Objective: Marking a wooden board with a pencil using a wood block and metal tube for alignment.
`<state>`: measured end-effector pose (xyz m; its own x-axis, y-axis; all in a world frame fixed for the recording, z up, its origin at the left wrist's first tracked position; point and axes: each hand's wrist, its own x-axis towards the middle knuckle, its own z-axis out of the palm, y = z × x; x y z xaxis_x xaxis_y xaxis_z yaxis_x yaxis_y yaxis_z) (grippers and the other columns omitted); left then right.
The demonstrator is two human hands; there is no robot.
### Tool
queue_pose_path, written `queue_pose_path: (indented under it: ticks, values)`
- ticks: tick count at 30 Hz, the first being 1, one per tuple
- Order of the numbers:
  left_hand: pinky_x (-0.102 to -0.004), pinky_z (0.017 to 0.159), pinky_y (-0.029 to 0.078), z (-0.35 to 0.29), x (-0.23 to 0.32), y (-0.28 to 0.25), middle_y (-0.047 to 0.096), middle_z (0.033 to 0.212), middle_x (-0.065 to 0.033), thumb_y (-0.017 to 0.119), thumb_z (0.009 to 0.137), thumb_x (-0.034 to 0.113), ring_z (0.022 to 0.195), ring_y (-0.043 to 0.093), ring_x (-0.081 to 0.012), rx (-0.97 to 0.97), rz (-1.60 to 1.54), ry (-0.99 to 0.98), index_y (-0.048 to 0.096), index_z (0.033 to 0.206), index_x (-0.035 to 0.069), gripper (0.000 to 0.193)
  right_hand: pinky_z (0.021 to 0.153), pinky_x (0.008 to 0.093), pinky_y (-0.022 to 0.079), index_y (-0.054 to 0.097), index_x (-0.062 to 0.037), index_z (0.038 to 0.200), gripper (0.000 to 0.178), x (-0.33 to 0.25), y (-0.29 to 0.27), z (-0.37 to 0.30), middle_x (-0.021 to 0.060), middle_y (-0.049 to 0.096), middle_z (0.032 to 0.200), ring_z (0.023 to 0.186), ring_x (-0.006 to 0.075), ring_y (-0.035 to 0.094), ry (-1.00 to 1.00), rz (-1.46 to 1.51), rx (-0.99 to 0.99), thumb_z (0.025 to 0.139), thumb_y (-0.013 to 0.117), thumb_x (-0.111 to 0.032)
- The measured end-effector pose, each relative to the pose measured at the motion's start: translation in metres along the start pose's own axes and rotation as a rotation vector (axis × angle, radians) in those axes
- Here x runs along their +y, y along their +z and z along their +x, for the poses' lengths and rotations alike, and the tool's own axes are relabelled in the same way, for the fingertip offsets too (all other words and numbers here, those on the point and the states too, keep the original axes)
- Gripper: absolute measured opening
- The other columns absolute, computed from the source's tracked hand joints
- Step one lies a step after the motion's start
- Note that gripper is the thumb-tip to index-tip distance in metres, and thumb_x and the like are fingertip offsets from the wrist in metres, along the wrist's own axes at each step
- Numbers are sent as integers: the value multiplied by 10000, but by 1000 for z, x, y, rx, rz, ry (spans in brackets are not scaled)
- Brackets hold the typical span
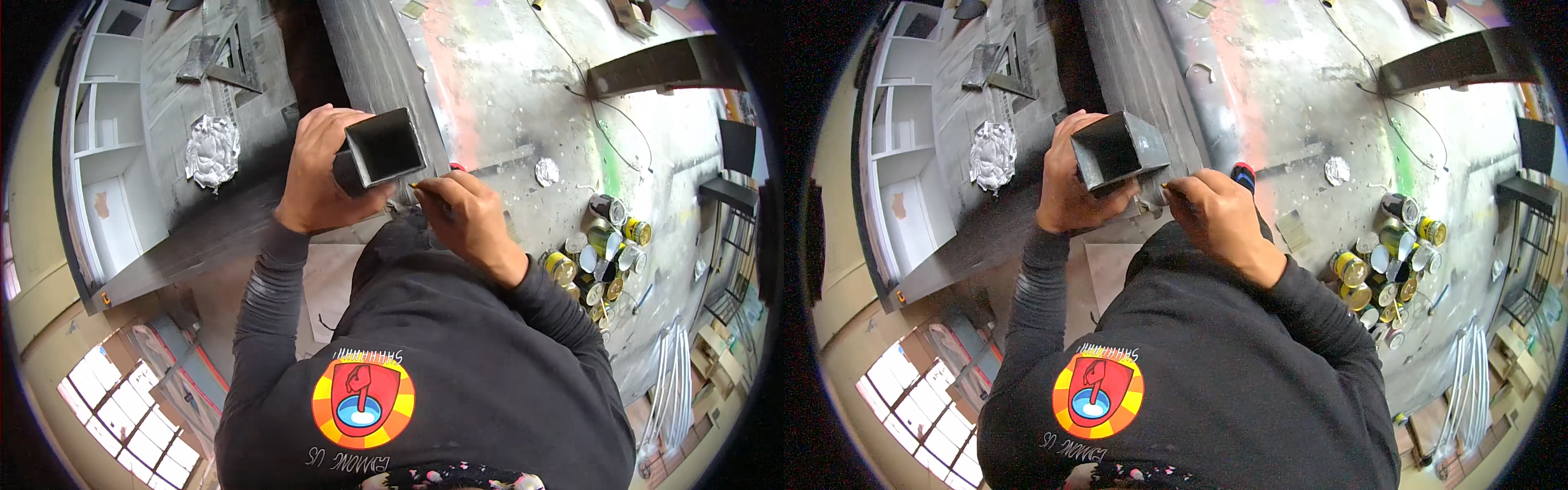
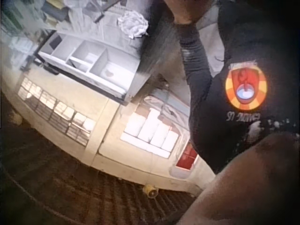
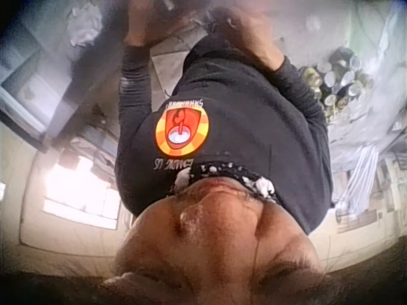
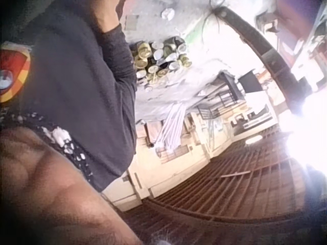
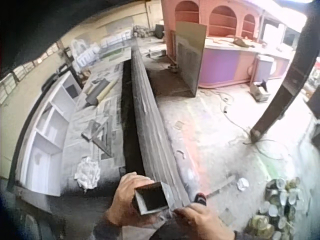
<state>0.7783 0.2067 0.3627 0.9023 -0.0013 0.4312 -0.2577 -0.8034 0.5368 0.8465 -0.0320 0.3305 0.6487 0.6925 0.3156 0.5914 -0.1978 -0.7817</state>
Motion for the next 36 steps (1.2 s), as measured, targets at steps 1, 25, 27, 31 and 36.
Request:
queue_pose_path:
  ticks: [1, 25, 27, 31, 36]
  values:
    - [-521, 1082, 426, 0, -2, 0, 680, 1169, -124, 884, 627, 245, 1115, 645, -348, -7, -10, 8, 641, 1220, 47, 671, 585, 399, 510, 745, -28, 989, 142, -1, 5, 1, 127, 655, 781, 652, 308, 661, 10, -6, 8, 854, 787, -15]
    - [-573, 1143, 319, 16, 1, -16, 678, 985, -87, 889, 609, 314, 979, 673, -309, -133, 116, 92, 719, 1053, 76, 532, 578, 437, 514, 637, -84, 798, 152, -22, 18, 4, 98, 599, 658, 593, 316, 627, 72, -253, 144, 826, 768, -155]
    - [-572, 1148, 310, 17, 0, -15, 675, 986, -82, 885, 618, 324, 986, 669, -305, -127, 120, 114, 716, 1062, 79, 535, 580, 439, 517, 630, -91, 799, 159, -22, 33, 7, 93, 602, 670, 594, 315, 630, 17, -263, 129, 795, 770, -166]
    - [-572, 1147, 308, 18, 2, -14, 677, 992, -84, 886, 623, 324, 1000, 666, -304, -137, 117, 113, 713, 1067, 76, 537, 577, 436, 517, 608, -97, 761, 166, -22, 42, 9, 91, 609, 671, 584, 316, 627, 28, -216, 137, 803, 756, -158]
    - [-573, 1150, 307, 16, 2, -17, 682, 989, -86, 894, 618, 310, 978, 672, -309, -129, 111, 106, 714, 1057, 68, 532, 540, 411, 510, 660, -76, 767, 143, 3, 3, 10, 130, 643, 671, 586, 306, 654, 120, -403, 368, 839, 779, -112]
